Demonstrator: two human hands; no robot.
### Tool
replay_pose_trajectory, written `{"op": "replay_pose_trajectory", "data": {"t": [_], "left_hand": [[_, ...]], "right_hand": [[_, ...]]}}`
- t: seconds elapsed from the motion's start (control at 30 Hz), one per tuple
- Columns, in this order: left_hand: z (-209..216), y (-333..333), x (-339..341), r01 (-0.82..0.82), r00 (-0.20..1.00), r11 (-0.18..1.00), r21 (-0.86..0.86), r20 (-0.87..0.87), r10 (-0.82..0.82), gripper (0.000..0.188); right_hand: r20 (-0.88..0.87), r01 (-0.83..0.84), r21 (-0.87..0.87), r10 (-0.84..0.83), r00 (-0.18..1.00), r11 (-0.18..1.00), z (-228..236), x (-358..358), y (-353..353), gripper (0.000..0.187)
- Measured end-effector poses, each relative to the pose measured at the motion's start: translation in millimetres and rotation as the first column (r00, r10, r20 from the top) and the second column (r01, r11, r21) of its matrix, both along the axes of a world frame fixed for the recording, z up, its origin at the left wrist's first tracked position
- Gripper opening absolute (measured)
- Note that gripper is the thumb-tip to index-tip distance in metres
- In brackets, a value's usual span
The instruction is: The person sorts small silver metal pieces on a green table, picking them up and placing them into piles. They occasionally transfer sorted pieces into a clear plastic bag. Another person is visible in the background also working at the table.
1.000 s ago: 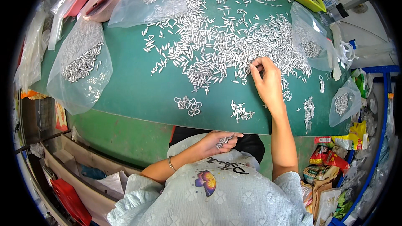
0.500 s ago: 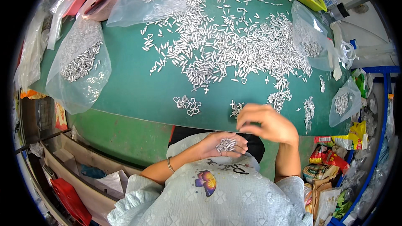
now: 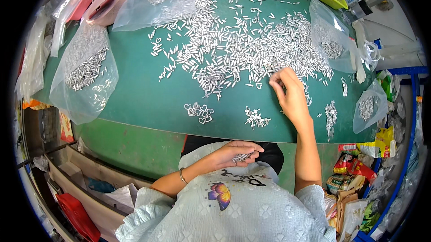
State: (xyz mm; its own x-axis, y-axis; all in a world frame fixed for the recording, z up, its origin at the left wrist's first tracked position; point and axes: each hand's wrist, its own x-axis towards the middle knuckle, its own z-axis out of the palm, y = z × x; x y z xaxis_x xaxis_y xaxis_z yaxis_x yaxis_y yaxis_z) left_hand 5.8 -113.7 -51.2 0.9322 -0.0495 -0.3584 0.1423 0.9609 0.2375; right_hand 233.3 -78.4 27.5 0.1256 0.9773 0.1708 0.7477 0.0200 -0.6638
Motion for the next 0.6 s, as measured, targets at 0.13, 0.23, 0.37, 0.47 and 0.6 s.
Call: {"op": "replay_pose_trajectory", "data": {"t": [0.13, 0.23, 0.37, 0.47, 0.6], "left_hand": [[-4, -2, 1, -0.051, 0.999, 0.999, -0.015, 0.013, 0.051, 0.030], [-2, -1, 3, -0.047, 0.999, 0.998, -0.029, -0.014, 0.047, 0.032], [-1, -2, 0, -0.075, 0.996, 0.997, -0.024, -0.055, 0.073, 0.034], [-2, -2, 1, -0.066, 0.997, 0.998, -0.019, -0.047, 0.065, 0.035], [0, -1, 2, -0.059, 0.997, 0.998, -0.021, -0.042, 0.058, 0.034]], "right_hand": [[-0.210, -0.276, -0.192, 0.235, 0.949, 0.942, 15, -15, -31, 0.011], [-0.064, -0.325, -0.151, 0.318, 0.946, 0.934, 8, -14, -31, 0.011], [-0.176, -0.166, -0.204, 0.131, 0.976, 0.965, 16, -9, -13, 0.011], [0.017, 0.009, -0.034, -0.009, 1.000, 0.999, 4, -5, 7, 0.013], [0.231, -0.035, 0.083, 0.015, 0.973, 0.996, -10, -3, 15, 0.017]]}}
